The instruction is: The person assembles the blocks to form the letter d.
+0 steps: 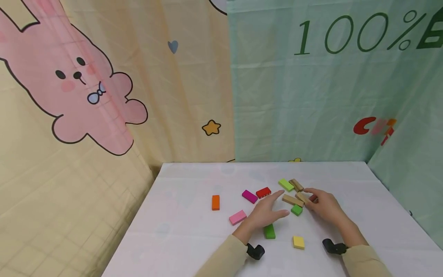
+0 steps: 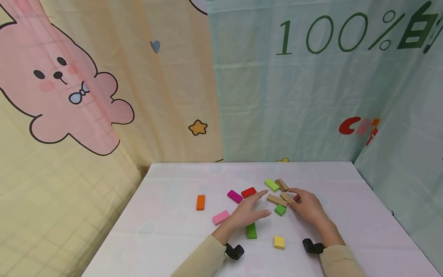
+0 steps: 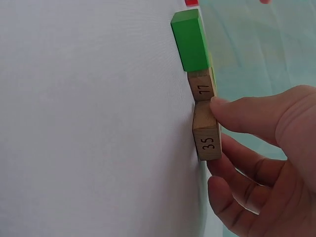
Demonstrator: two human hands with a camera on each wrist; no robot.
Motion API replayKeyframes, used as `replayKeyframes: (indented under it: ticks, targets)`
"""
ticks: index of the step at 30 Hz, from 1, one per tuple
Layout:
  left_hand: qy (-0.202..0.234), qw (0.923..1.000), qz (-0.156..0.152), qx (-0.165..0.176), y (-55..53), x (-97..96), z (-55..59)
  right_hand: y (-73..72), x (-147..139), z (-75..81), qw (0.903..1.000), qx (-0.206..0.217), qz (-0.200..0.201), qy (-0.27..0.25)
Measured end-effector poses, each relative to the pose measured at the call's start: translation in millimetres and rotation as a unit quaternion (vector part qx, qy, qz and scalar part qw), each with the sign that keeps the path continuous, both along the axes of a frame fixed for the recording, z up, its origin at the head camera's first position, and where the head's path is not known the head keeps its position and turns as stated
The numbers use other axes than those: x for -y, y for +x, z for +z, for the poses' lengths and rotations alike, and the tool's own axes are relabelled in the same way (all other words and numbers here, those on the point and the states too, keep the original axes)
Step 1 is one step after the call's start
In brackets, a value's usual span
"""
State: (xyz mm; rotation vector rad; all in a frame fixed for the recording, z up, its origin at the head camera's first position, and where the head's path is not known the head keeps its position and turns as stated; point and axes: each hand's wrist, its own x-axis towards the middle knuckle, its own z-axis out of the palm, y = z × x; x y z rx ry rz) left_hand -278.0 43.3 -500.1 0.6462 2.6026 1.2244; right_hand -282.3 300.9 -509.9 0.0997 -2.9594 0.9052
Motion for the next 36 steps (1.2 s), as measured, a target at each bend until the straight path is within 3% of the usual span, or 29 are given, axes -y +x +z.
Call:
replayKeyframes:
  ticks: [14,36]
  targets:
    - [0.019,0.9982,0.045,0.036,0.4,-14.9,-11.5,3.0,7.8,-0.3,0.9997,-0.020,-0.015,-0.001]
    - [0.004,0.9994,0.033,0.012,0.4,-10.8,-14.1,8.3,15.3,12.3,0.9996,-0.024,-0.012,-0.001]
